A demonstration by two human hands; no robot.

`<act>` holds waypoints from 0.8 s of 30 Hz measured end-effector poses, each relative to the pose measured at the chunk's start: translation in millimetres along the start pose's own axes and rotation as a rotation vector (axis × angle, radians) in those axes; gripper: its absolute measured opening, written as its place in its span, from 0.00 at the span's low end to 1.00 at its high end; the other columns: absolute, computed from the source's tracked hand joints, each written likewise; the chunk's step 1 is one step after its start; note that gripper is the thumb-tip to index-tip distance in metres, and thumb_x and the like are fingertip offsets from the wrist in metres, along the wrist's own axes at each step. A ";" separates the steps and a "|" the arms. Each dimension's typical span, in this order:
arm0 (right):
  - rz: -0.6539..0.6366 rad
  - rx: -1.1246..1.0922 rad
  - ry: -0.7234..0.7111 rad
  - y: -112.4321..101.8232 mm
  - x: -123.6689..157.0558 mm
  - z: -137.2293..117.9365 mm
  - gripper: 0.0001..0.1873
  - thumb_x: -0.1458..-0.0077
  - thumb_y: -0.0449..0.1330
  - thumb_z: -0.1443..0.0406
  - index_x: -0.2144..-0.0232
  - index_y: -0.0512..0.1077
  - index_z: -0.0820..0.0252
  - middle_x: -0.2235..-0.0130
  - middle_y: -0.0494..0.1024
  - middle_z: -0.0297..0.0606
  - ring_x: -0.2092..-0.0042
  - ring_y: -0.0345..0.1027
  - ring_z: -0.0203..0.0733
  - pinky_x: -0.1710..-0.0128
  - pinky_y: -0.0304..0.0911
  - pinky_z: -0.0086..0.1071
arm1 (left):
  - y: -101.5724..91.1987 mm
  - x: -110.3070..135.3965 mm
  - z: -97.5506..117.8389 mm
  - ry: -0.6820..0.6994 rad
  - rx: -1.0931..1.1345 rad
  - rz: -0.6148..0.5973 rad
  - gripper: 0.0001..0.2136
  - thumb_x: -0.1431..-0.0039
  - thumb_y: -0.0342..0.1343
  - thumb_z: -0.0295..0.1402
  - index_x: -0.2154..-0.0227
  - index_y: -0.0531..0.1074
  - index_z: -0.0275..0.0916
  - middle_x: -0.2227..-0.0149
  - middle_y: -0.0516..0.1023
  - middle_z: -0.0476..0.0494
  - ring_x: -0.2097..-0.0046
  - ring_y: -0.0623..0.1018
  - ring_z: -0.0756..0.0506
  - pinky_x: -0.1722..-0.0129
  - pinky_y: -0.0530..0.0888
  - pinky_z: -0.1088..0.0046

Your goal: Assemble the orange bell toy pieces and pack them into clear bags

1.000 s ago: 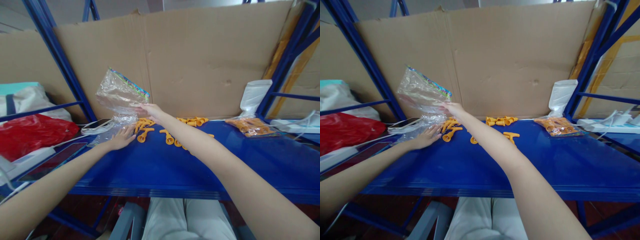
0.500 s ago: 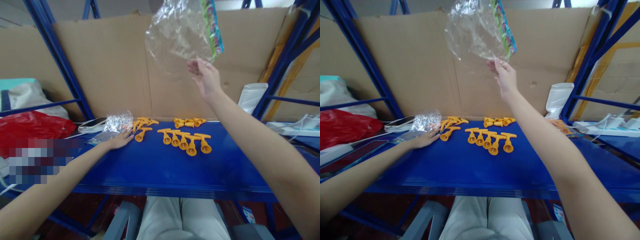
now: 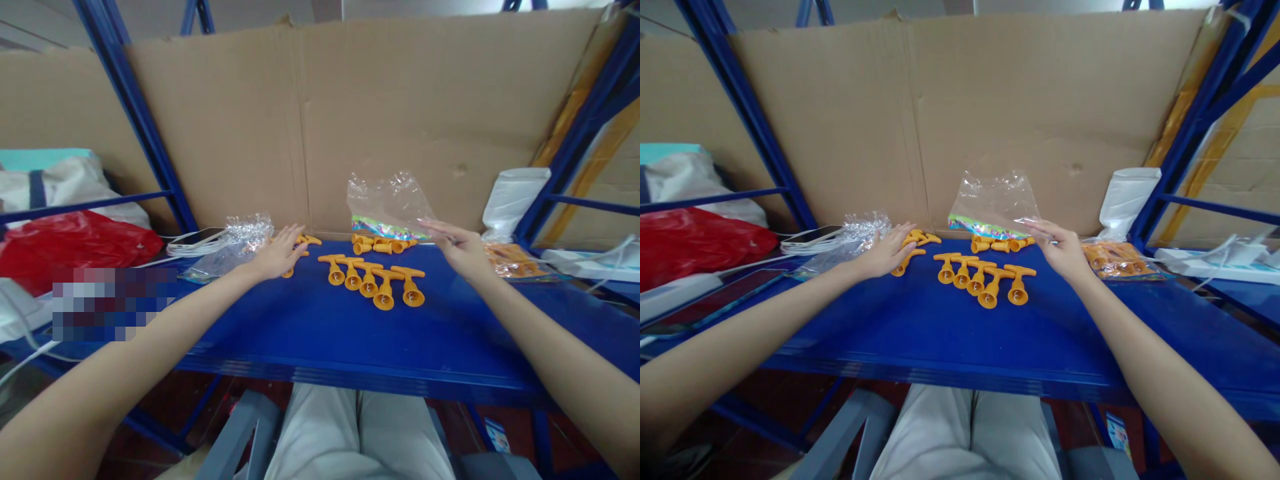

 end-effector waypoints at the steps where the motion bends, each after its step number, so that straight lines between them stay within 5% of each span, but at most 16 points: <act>1: -0.036 0.026 0.005 1.9 3.6 1.0 0.13 0.47 0.56 0.57 0.61 0.77 0.49 0.53 0.77 0.35 0.48 0.68 0.48 0.45 0.60 0.45 | -2.1 -4.7 9.7 0.003 0.032 0.007 0.29 0.37 0.28 0.45 0.36 0.45 0.39 0.33 0.46 0.40 0.33 0.46 0.37 0.39 0.45 0.46; 4: -0.090 0.070 0.000 3.1 9.0 3.2 0.14 0.48 0.57 0.57 0.60 0.77 0.49 0.52 0.76 0.35 0.48 0.68 0.48 0.45 0.60 0.47 | -5.8 -15.8 31.4 0.007 0.085 0.039 0.29 0.37 0.28 0.47 0.36 0.43 0.41 0.33 0.45 0.41 0.33 0.46 0.38 0.39 0.46 0.46; 7: -0.071 0.087 -0.002 -0.3 9.1 6.0 0.15 0.46 0.56 0.57 0.59 0.76 0.49 0.52 0.76 0.36 0.48 0.68 0.48 0.46 0.61 0.47 | -7.4 -18.8 27.4 -0.077 0.064 0.060 0.31 0.38 0.29 0.48 0.36 0.42 0.40 0.33 0.43 0.41 0.33 0.45 0.37 0.39 0.47 0.46; 11: -0.047 0.090 -0.003 -2.2 9.0 7.7 0.14 0.46 0.55 0.58 0.59 0.76 0.49 0.53 0.77 0.36 0.49 0.69 0.48 0.46 0.62 0.46 | -15.6 -2.1 -33.3 -0.387 0.022 0.111 0.33 0.40 0.31 0.50 0.36 0.44 0.38 0.33 0.39 0.37 0.34 0.44 0.32 0.41 0.48 0.41; 16: -0.063 0.087 -0.004 0.9 9.7 9.1 0.14 0.46 0.56 0.60 0.58 0.76 0.50 0.52 0.77 0.37 0.48 0.68 0.48 0.45 0.60 0.47 | -21.8 47.4 -127.2 -0.710 0.098 0.141 0.37 0.41 0.33 0.51 0.36 0.42 0.29 0.33 0.35 0.28 0.35 0.41 0.24 0.45 0.48 0.35; 19: -0.055 0.077 -0.015 1.7 9.7 9.0 0.14 0.47 0.56 0.61 0.58 0.76 0.51 0.53 0.77 0.38 0.48 0.69 0.48 0.45 0.60 0.46 | -22.6 74.4 -156.5 -0.799 0.130 0.139 0.38 0.42 0.30 0.54 0.37 0.42 0.29 0.33 0.34 0.29 0.36 0.39 0.23 0.49 0.48 0.31; 24: -0.069 0.072 -0.025 3.3 9.5 7.8 0.14 0.47 0.56 0.62 0.58 0.76 0.49 0.52 0.77 0.36 0.48 0.68 0.48 0.45 0.60 0.47 | -25.5 95.5 -175.2 -0.901 0.082 0.115 0.39 0.43 0.28 0.55 0.37 0.42 0.30 0.33 0.32 0.32 0.35 0.39 0.25 0.50 0.49 0.30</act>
Point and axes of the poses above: each hand's wrist, its own x-axis away from the middle knuckle, its own y-axis out of the palm, z = x × y, the point moved 8 cm from there along -x, towards the middle knuckle
